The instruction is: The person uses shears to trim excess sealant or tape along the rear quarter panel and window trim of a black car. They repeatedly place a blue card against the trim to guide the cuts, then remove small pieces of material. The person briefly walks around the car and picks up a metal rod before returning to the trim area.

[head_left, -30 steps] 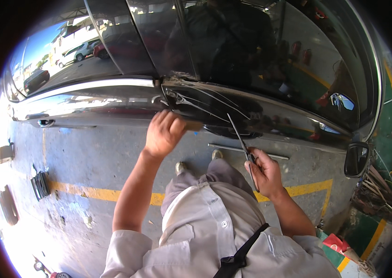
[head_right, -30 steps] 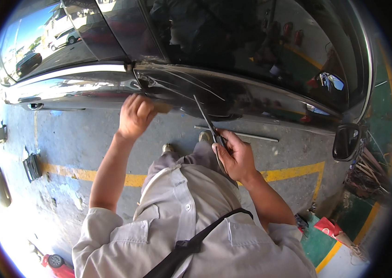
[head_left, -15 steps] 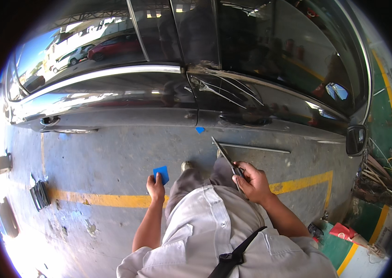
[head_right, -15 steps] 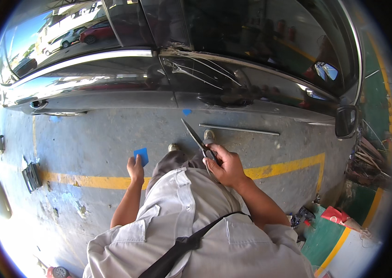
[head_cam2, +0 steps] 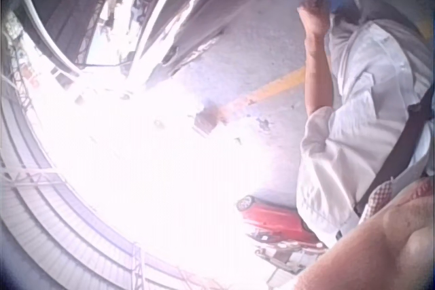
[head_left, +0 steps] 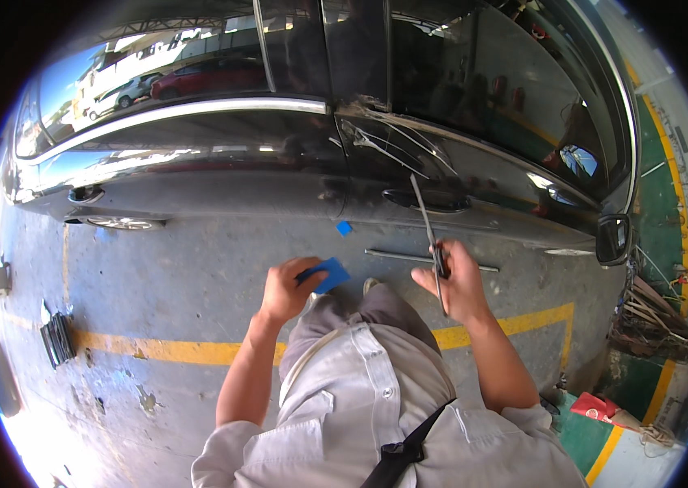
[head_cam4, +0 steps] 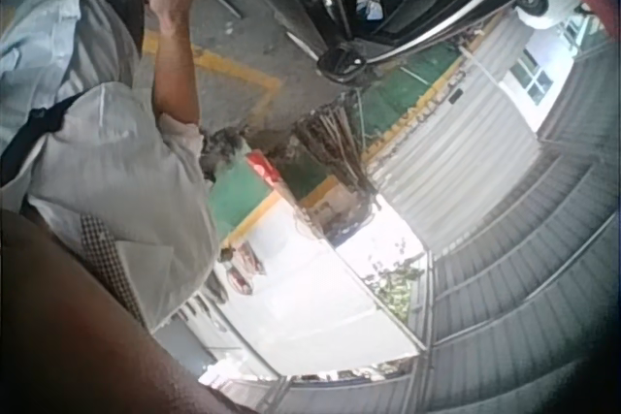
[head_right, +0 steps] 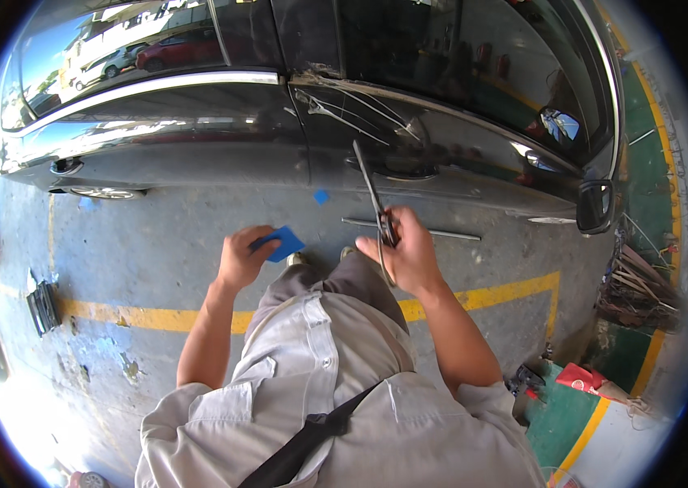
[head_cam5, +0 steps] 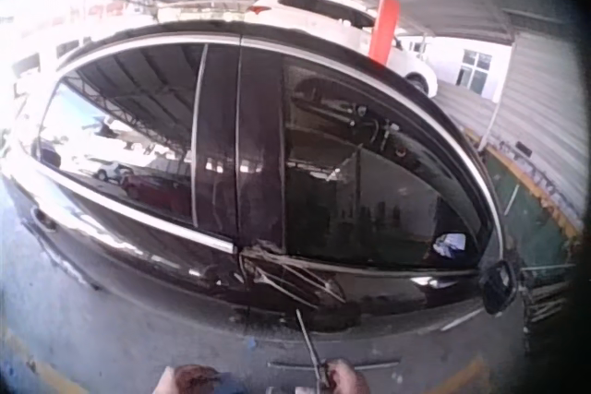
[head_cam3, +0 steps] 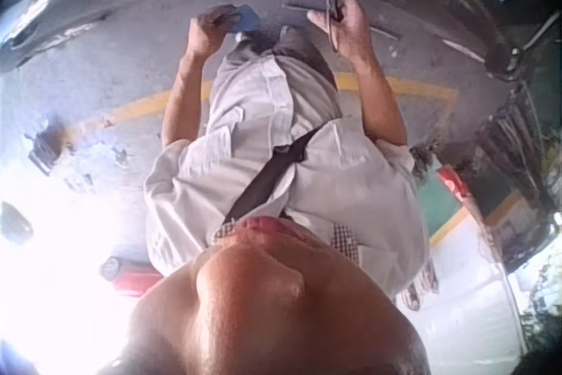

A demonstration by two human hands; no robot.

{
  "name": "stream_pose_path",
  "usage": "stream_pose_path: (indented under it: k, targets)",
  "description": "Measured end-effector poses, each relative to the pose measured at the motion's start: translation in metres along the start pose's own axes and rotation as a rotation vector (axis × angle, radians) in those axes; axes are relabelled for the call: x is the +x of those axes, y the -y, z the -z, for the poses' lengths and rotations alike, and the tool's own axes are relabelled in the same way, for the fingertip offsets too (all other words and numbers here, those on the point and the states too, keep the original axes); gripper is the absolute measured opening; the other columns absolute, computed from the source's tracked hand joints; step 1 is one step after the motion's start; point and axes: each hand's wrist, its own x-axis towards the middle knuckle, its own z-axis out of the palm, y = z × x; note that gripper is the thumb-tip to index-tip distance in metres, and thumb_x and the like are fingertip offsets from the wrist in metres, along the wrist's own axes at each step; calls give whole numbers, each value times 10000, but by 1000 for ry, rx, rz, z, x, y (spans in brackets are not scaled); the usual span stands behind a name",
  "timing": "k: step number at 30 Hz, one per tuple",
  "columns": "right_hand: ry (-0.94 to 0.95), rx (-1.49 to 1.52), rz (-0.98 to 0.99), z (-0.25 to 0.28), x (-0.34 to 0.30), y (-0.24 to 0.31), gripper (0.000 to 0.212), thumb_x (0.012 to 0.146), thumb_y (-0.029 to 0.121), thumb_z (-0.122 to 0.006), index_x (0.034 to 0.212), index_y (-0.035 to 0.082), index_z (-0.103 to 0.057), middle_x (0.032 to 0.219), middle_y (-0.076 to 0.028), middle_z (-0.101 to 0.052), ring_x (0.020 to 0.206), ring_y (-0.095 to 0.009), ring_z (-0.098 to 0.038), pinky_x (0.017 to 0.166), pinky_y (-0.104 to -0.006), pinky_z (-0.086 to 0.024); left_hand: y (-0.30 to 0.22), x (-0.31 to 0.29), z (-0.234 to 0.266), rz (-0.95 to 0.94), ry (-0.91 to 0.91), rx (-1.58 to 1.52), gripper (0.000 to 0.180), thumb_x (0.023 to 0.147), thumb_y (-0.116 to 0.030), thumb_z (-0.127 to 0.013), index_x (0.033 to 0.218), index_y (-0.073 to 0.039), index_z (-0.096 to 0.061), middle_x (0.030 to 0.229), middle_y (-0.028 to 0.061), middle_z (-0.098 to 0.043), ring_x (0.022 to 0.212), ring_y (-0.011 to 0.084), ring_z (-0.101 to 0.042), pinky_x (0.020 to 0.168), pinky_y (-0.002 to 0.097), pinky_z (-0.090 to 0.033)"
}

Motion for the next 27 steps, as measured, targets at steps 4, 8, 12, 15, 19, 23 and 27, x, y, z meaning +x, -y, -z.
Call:
stream_pose_path:
  k: [4,8,12,15,19,23,27]
  targets:
    - [16,53,130,-6,41,1,502,855,78,-860,1189,41,-487,881,-15,-620,753,-46,-537,641,-237,-466,-70,59,-7,-290,204,136,241,865,-112,-837,1050,13,-747,895,136,-742,809,166,-714,719,332,-571]
    - [144,145,214,1,80,0,505,867,4,-825,1194,51,-443,923,-42,-675,809,-55,-591,665,-239,-489,-103,100,-19,-56,184,-162,278,798,-27,-878,1037,10,-742,926,59,-760,851,99,-693,736,289,-590]
    - [123,216,252,8,121,-4,470,872,-14,-799,1184,40,-453,894,-37,-679,786,-61,-608,692,-244,-509,-98,122,-36,-54,-80,-150,316,847,-1,-837,1138,10,-712,967,77,-763,891,102,-694,774,284,-591]
    - [26,246,308,2,154,-10,436,870,-18,-792,1164,24,-472,878,-38,-684,753,-65,-616,682,-248,-517,-81,137,-51,72,-256,-659,356,888,10,-797,1212,66,-659,1032,115,-763,941,125,-706,803,281,-583]
    - [-104,119,433,-10,192,-16,406,859,-31,-798,1130,26,-500,829,-17,-655,714,-60,-588,673,-242,-517,-63,160,-69,145,-478,-708,325,912,35,-760,1211,75,-638,1052,120,-756,951,123,-700,828,264,-570]
    - [-187,15,518,-24,215,-17,431,837,-3,-820,1145,29,-519,819,-33,-638,714,-137,-598,697,-270,-523,-60,187,-80,129,-778,-517,318,874,6,-810,1153,43,-661,1009,98,-758,922,124,-702,835,267,-567]
    - [-225,-59,513,-30,229,-19,487,809,90,-852,1162,61,-518,888,-140,-744,788,-334,-754,719,-384,-580,-65,204,-80,76,-884,-256,223,856,-3,-822,1040,3,-697,983,52,-762,846,83,-690,782,251,-566]
